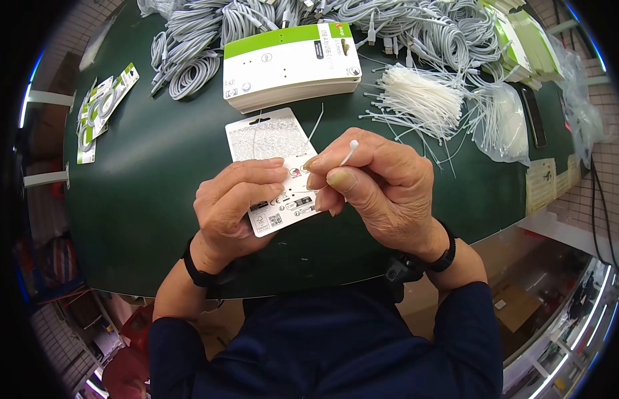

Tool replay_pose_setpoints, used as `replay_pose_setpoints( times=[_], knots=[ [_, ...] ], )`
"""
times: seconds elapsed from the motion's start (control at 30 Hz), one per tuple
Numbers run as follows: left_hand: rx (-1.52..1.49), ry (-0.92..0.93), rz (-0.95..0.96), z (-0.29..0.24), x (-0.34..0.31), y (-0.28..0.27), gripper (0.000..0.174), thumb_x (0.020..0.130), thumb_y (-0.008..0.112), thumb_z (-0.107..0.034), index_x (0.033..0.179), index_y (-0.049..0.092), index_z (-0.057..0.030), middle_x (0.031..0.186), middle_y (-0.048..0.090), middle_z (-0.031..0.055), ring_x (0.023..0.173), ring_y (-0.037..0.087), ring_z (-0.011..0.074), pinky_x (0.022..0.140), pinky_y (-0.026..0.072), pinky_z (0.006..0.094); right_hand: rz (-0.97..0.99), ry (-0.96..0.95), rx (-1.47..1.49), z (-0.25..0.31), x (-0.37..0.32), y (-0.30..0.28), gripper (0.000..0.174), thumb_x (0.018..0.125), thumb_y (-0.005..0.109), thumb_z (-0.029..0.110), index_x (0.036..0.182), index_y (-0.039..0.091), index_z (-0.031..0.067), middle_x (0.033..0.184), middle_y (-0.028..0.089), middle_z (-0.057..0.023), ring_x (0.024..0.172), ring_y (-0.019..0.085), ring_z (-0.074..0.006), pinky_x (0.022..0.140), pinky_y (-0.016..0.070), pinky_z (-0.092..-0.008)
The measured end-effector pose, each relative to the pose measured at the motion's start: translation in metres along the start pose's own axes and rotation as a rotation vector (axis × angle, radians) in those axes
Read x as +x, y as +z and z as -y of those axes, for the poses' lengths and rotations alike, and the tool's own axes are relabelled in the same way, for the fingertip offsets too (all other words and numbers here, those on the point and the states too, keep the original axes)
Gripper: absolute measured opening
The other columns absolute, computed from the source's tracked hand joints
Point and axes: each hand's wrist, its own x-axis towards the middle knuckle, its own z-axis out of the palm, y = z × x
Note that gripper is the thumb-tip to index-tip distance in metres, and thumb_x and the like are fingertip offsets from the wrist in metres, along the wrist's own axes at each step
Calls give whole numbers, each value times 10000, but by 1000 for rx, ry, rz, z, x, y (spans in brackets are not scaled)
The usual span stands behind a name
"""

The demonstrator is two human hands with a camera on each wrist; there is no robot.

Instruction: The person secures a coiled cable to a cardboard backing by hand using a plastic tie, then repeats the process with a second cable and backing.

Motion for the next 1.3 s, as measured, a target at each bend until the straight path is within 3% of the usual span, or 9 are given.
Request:
replay_pose_setpoints(
  times=[0.37, 0.47, 0.57, 0.6, 0.8, 1.07, 1.17, 1.2, 1.3],
  knots=[
    [15, 11, 4, 0, 0, 2, 340, 703, 968, -100, 871, 675, -59, 965, 787, 123, 945, 806, 300, 770, 655, 357, 11, 40, -22, 1, -1, -1, 169, 1069, 630, 43, 1111, 716, -96, 991, 724, -163, 758, 709, -121, 624, 586, -234],
    [31, 34, -16, 2, -1, 4, 347, 659, 948, -85, 858, 666, -58, 949, 769, 89, 935, 801, 282, 760, 647, 354, -13, 112, -13, 3, -1, 2, 117, 1027, 686, 18, 1098, 737, -60, 1007, 735, -154, 772, 714, -131, 640, 587, -244],
    [32, 28, -15, 2, -1, 3, 338, 668, 947, -90, 859, 670, -59, 955, 771, 90, 935, 801, 281, 762, 649, 354, 142, 11, -296, -2, 5, -6, 130, 947, 768, -11, 1077, 762, -6, 1021, 747, -133, 797, 720, -148, 677, 589, -271],
    [33, 29, -14, 1, 0, 3, 337, 670, 948, -93, 863, 673, -59, 957, 772, 90, 937, 801, 280, 762, 649, 354, 157, -50, -388, -2, 8, -5, 194, 867, 831, -21, 1047, 789, 39, 1000, 748, -102, 823, 721, -169, 710, 580, -290],
    [38, 25, 3, -6, 5, 0, 315, 686, 931, -84, 909, 710, -59, 962, 775, 83, 943, 798, 273, 769, 648, 357, 276, 42, -538, 5, 16, -3, 180, 859, 839, 6, 1025, 812, 73, 943, 729, -66, 832, 703, -180, 708, 555, -309],
    [177, 171, 23, -28, 39, -17, 242, 740, 860, -20, 938, 731, -72, 928, 779, 62, 813, 754, 242, 680, 556, 338, 355, 206, -278, 24, 39, -23, 82, 929, 794, 60, 1007, 803, 34, 942, 743, -20, 867, 657, -100, 777, 512, -266],
    [-78, 103, -41, -26, 44, -6, 217, 764, 846, -11, 934, 724, -68, 910, 779, 67, 816, 759, 245, 689, 567, 346, 386, 314, -165, 37, 50, -28, 86, 956, 764, 68, 1007, 794, 6, 970, 774, -38, 893, 666, -90, 819, 524, -263],
    [-134, 2, -42, -32, 42, -4, 169, 816, 826, 0, 930, 716, -58, 898, 772, 95, 802, 755, 269, 699, 575, 348, 347, 317, -144, 38, 52, -25, 175, 945, 744, 147, 949, 791, -21, 904, 724, -74, 855, 645, -121, 775, 495, -275],
    [-235, -210, 26, -44, 47, -8, 98, 918, 773, -13, 986, 708, -37, 876, 768, 113, 788, 757, 235, 718, 582, 327, 272, 416, -50, 43, 55, -24, 209, 976, 707, 154, 932, 778, -37, 902, 727, -75, 829, 646, -120, 783, 501, -268]
  ],
)
